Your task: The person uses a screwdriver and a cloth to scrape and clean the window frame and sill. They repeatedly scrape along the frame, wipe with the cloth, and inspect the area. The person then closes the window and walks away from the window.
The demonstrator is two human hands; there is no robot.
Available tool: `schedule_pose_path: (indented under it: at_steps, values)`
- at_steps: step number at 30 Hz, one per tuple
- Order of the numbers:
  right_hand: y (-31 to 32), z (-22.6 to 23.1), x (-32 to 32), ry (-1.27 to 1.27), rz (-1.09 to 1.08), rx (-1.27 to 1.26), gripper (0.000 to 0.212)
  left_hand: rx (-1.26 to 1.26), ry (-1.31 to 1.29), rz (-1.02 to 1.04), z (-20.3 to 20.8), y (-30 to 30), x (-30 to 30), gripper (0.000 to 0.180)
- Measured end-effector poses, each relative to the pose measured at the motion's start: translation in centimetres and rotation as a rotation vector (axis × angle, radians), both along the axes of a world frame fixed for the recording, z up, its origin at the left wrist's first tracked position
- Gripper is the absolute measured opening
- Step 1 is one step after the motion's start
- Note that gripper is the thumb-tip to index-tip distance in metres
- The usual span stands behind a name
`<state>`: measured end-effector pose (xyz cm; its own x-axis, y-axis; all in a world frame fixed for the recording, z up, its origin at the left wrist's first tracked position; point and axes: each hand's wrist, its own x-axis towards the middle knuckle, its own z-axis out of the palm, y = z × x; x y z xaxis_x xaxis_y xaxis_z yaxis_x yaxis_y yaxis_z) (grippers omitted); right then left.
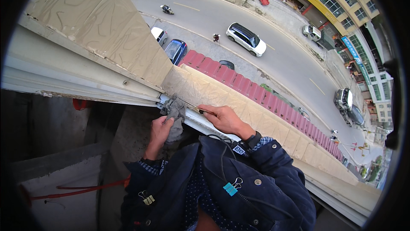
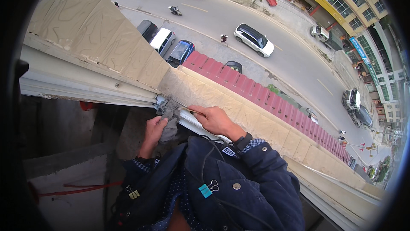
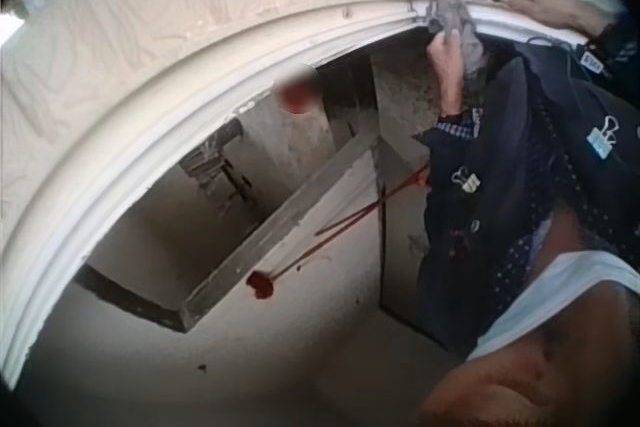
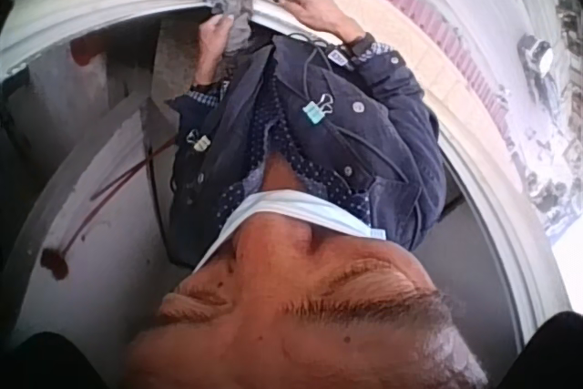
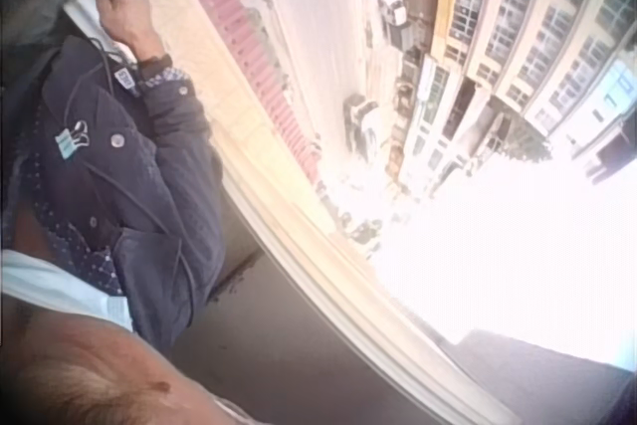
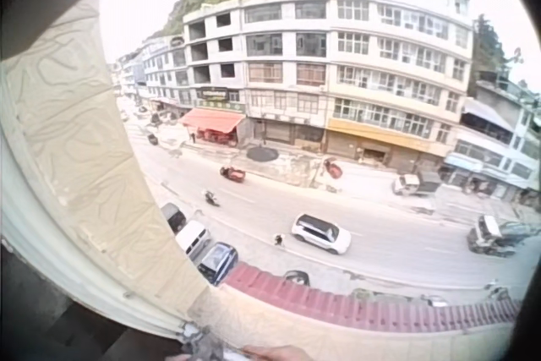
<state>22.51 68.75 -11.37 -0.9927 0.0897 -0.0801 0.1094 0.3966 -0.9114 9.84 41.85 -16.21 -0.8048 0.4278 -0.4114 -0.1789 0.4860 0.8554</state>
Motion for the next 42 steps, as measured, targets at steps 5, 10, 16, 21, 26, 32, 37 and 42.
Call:
schedule_pose_path:
  at_steps: [5,10,16,21,26,32,37,42]
  values:
    - [-0.5,-0.7,-1.4,-0.050,0.102,0.270,0.030,-0.086,0.032,0.017,-2.5,-0.4,0.3,0.028]
    - [-1.5,-2.7,-3.1,-0.051,0.219,0.460,0.033,-0.054,-0.077,0.152,-2.2,-0.2,1.0,0.035]
    - [-2.2,-4.0,-6.8,-0.127,0.330,0.361,0.037,-0.052,-0.089,0.260,-2.7,-0.6,1.2,0.039]
    - [-0.9,-4.2,-10.3,-0.319,0.421,0.148,0.044,-0.079,-0.103,0.286,-3.5,-1.0,0.3,0.040]
    - [-2.3,-6.6,-13.7,-0.216,0.410,-0.028,0.042,-0.098,-0.078,0.322,-4.9,-0.4,-0.8,0.041]
    - [-2.6,-9.3,-15.1,-0.212,0.413,-0.006,0.040,-0.056,-0.058,0.367,-7.2,-0.6,-2.4,0.039]
    - [-3.5,-10.5,-14.2,-0.130,0.402,0.149,0.038,-0.044,-0.072,0.330,-8.1,-1.1,-3.1,0.034]
    - [-3.7,-10.7,-13.8,-0.010,0.324,0.080,0.036,-0.004,-0.033,0.292,-8.0,-0.8,-4.2,0.038]
